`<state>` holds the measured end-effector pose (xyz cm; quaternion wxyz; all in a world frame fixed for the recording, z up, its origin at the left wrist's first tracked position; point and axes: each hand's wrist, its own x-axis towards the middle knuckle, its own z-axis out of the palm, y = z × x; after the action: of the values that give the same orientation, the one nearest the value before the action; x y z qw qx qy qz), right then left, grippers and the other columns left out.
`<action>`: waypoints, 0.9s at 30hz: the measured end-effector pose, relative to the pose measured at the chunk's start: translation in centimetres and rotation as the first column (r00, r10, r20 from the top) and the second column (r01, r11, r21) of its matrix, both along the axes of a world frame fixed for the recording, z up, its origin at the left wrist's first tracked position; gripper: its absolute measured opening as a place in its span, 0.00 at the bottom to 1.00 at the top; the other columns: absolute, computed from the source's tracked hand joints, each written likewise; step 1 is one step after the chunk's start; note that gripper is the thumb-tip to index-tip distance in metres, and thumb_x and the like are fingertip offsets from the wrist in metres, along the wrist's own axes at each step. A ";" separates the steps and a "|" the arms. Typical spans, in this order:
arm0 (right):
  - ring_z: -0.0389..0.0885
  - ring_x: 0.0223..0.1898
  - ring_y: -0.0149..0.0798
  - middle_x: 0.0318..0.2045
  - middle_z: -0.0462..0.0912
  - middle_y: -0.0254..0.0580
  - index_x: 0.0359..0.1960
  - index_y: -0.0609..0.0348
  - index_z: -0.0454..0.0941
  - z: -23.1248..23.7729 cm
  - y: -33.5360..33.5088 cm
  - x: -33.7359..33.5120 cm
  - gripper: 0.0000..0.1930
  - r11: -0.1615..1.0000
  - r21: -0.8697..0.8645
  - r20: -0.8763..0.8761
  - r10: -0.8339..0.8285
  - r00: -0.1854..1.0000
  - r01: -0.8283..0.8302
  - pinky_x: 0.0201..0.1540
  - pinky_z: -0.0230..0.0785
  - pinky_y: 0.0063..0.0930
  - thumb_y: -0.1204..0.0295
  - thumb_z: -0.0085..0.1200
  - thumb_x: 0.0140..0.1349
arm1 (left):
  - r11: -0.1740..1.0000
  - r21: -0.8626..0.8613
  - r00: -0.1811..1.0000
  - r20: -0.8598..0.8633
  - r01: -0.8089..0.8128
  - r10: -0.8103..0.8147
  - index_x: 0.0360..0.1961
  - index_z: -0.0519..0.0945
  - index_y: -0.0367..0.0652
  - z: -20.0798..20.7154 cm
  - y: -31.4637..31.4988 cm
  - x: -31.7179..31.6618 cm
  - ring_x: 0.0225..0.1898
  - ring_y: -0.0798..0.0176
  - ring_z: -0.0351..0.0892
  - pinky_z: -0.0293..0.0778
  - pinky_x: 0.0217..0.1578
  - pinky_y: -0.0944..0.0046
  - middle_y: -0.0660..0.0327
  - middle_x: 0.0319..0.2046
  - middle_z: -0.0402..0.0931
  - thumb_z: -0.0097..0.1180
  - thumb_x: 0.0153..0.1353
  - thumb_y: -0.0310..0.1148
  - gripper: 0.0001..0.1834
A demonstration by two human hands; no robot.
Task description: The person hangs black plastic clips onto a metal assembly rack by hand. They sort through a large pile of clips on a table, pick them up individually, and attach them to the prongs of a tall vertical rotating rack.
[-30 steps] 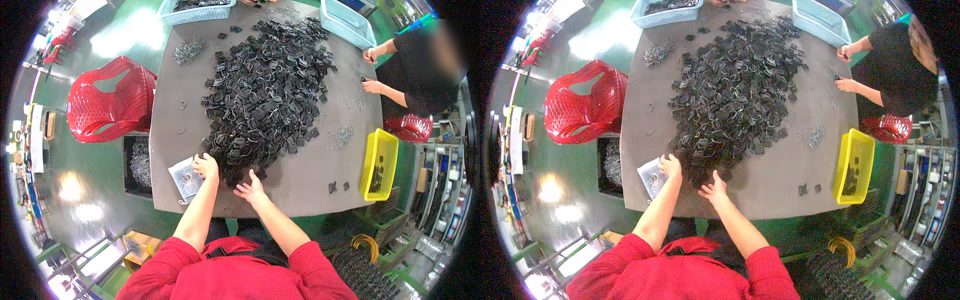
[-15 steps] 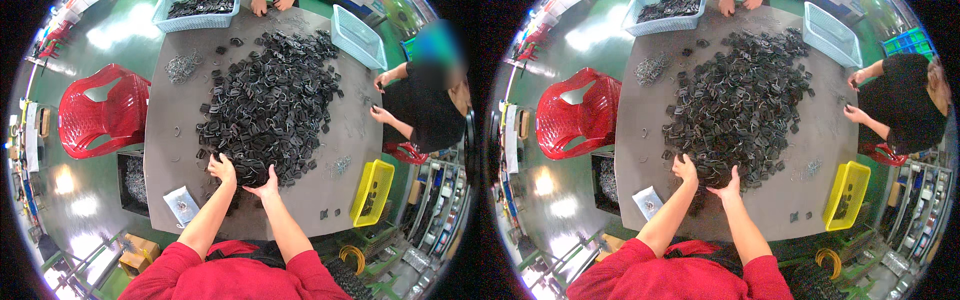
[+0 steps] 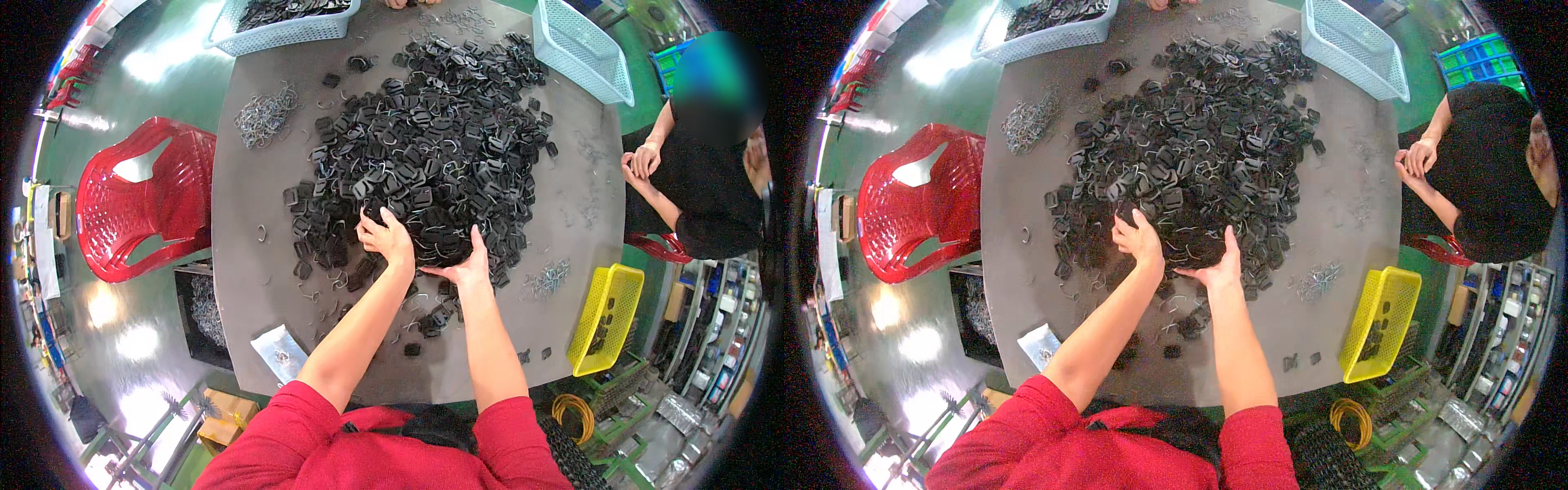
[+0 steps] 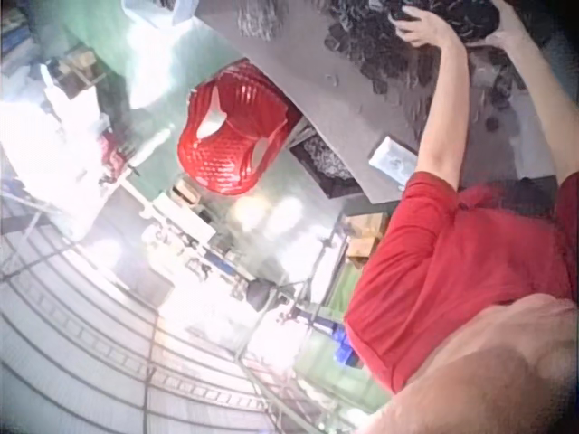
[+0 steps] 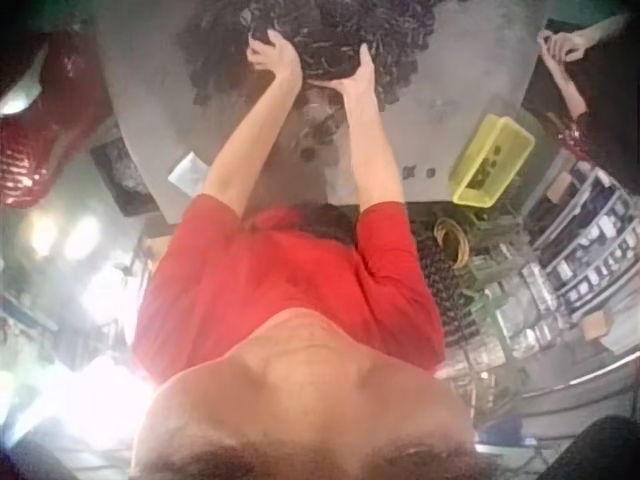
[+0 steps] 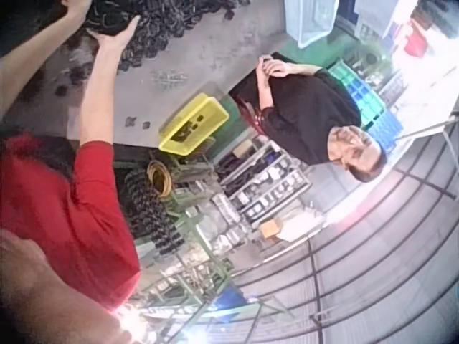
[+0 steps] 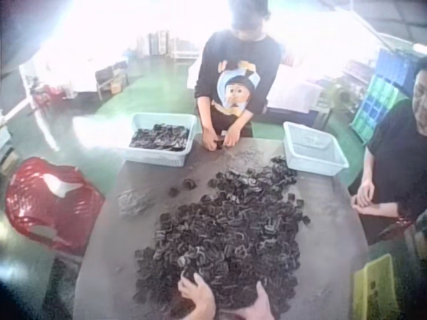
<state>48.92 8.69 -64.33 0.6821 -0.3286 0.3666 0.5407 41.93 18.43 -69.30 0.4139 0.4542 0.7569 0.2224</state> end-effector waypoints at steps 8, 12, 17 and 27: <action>0.54 0.62 0.60 0.62 0.59 0.50 0.62 0.47 0.57 0.1 1.7 5.7 0.37 0.999 -0.052 0.097 0.006 0.995 -0.001 0.58 0.30 0.73 0.40 0.41 0.55 | 0.999 -0.019 0.999 0.039 -0.027 0.028 0.62 0.55 0.48 0.5 1.8 6.4 0.57 0.39 0.48 0.53 0.56 0.47 0.44 0.59 0.45 0.48 0.58 0.47 0.33; 0.53 0.62 0.61 0.62 0.59 0.48 0.62 0.45 0.57 -0.4 3.2 8.4 0.34 0.999 -0.036 0.114 0.012 0.993 -0.008 0.55 0.32 0.76 0.42 0.42 0.56 | 0.999 -0.036 0.999 0.046 0.002 -0.001 0.61 0.55 0.47 0.6 3.5 8.2 0.56 0.38 0.49 0.53 0.56 0.46 0.41 0.58 0.45 0.48 0.58 0.46 0.33; 0.53 0.62 0.58 0.60 0.60 0.49 0.60 0.52 0.58 2.5 4.7 7.4 0.31 0.986 -0.159 0.193 -0.015 0.981 0.046 0.58 0.38 0.70 0.52 0.45 0.58 | 0.974 0.084 0.912 0.342 0.211 -0.227 0.61 0.52 0.34 0.9 4.1 4.2 0.59 0.39 0.54 0.52 0.59 0.50 0.38 0.58 0.54 0.50 0.55 0.42 0.37; 0.62 0.56 0.46 0.58 0.58 0.52 0.60 0.59 0.56 -2.4 -3.8 -0.1 0.32 0.702 -0.643 0.757 0.521 0.396 0.306 0.56 0.58 0.43 0.77 0.54 0.53 | 0.516 0.493 0.693 -0.297 0.700 -0.657 0.54 0.65 0.37 4.7 8.0 -23.1 0.58 0.48 0.59 0.55 0.59 0.55 0.50 0.53 0.64 0.48 0.55 0.27 0.24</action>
<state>48.86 4.84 -66.70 0.5439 -0.8243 0.0825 0.1338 18.88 26.46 -64.65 0.2833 0.8224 0.4298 0.2423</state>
